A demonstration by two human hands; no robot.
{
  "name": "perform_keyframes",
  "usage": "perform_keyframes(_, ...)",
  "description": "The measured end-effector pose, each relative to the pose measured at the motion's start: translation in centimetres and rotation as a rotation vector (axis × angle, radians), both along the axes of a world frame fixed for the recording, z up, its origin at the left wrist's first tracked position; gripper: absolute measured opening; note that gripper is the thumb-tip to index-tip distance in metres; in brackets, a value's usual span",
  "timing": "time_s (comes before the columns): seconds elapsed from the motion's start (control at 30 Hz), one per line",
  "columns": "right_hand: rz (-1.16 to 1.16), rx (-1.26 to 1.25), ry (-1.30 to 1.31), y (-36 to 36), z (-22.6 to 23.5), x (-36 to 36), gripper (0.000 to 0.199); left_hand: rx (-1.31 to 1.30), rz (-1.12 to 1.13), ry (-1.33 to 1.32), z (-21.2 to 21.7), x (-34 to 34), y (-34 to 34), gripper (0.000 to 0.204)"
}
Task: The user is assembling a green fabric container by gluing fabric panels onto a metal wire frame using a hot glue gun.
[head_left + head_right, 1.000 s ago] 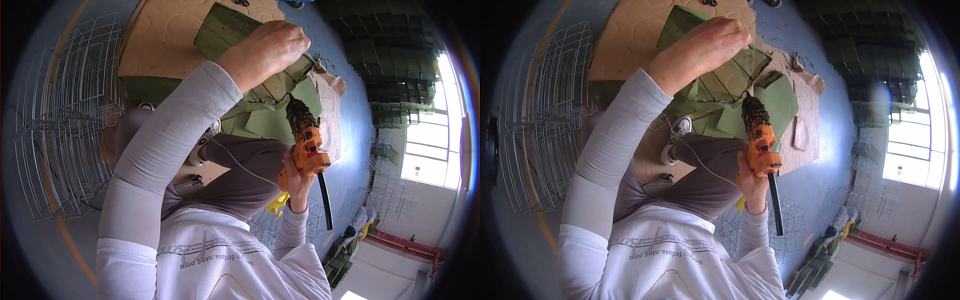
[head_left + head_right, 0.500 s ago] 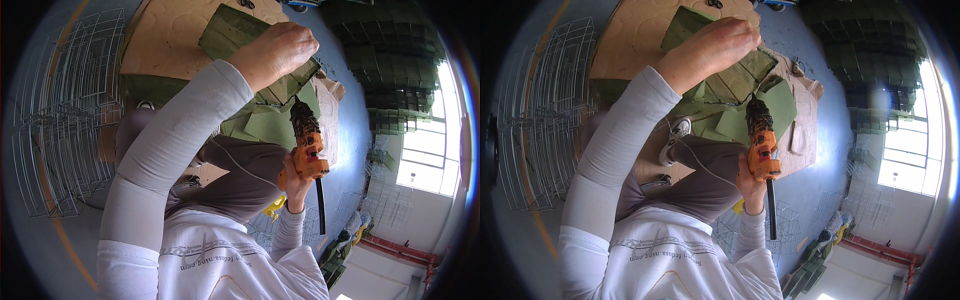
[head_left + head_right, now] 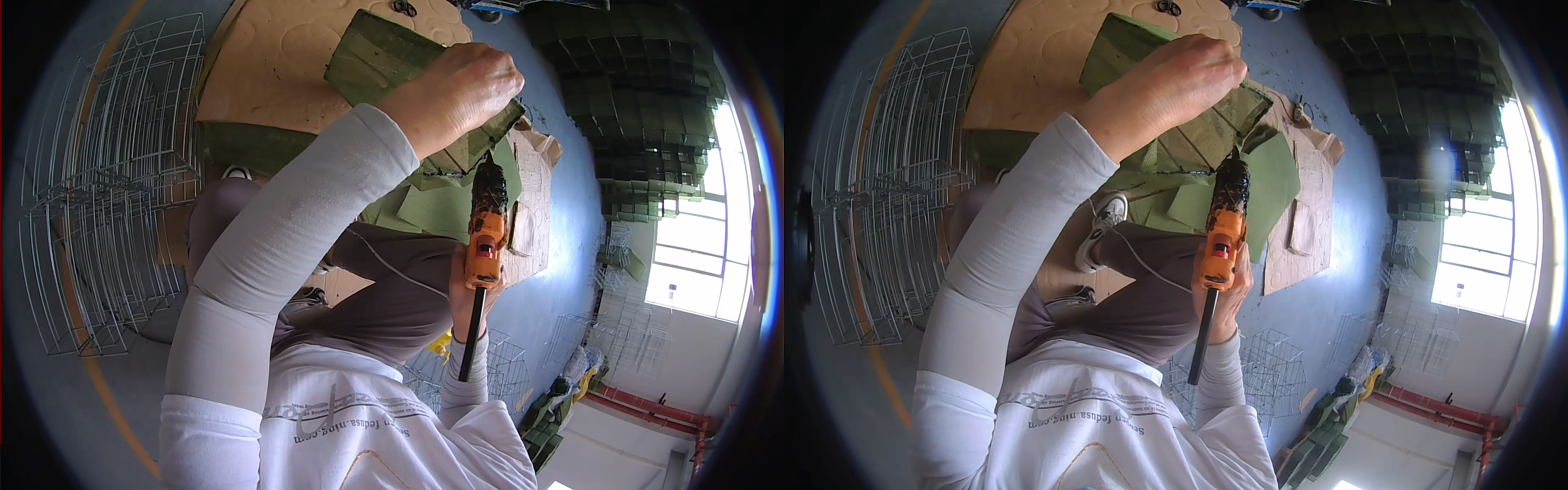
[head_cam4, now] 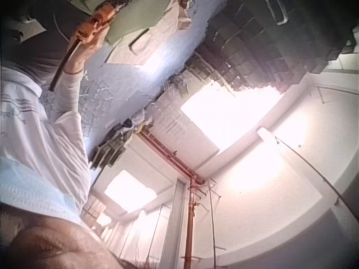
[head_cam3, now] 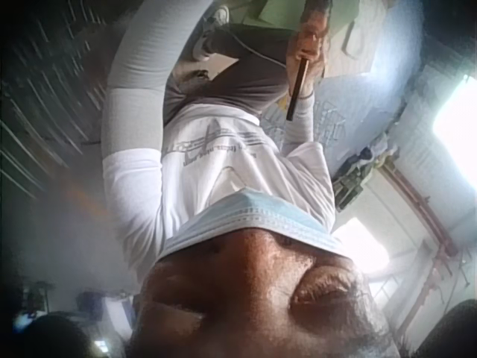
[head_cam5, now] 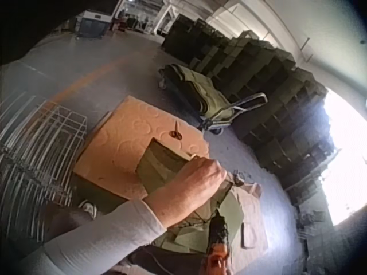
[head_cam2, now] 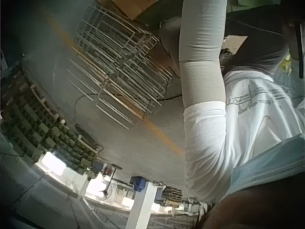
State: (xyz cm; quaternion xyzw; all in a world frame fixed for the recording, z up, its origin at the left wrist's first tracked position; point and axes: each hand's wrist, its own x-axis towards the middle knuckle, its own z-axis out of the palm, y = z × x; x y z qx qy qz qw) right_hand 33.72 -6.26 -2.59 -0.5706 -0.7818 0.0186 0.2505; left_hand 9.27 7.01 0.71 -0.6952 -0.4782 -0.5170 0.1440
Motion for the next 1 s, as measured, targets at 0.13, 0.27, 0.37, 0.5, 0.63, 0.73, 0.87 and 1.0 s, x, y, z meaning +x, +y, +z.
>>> perform_keyframes(0.13, 0.006, 0.047, -0.006, -0.2, 0.3, -0.5, 0.028, 0.003, 0.021, 0.005, -0.1, 0.1, 0.0, 0.007)
perform_keyframes(0.27, 0.003, 0.020, 0.029, -0.5, -0.2, 0.1, 0.027, 0.018, 0.028, -0.001, -0.3, 0.0, 0.1, 0.007)
perform_keyframes(0.37, -0.038, -0.005, 0.077, -0.7, -0.8, 0.9, 0.027, -0.020, -0.003, 0.011, 0.1, 0.0, 0.1, 0.007)
perform_keyframes(0.5, 0.078, 0.063, 0.034, -0.2, -0.8, 1.4, 0.028, -0.025, -0.019, 0.007, 0.2, 0.0, -0.3, 0.008)
perform_keyframes(0.63, 0.081, 0.070, 0.049, -0.1, -1.0, 1.3, 0.028, 0.046, 0.000, -0.008, -0.5, 0.4, 0.2, 0.009)
perform_keyframes(0.73, 0.081, 0.084, -0.064, -0.8, -1.2, 1.8, 0.027, -0.054, 0.005, 0.026, 0.0, 0.6, 0.1, 0.009)
perform_keyframes(0.87, 0.041, 0.058, -0.045, -1.4, -1.5, 2.5, 0.028, -0.031, -0.020, -0.012, 0.1, 0.3, -0.2, 0.010)
perform_keyframes(1.0, -0.012, 0.041, 0.075, -1.6, -1.9, 2.3, 0.030, -0.024, -0.016, 0.008, 0.0, -0.1, -0.3, 0.010)
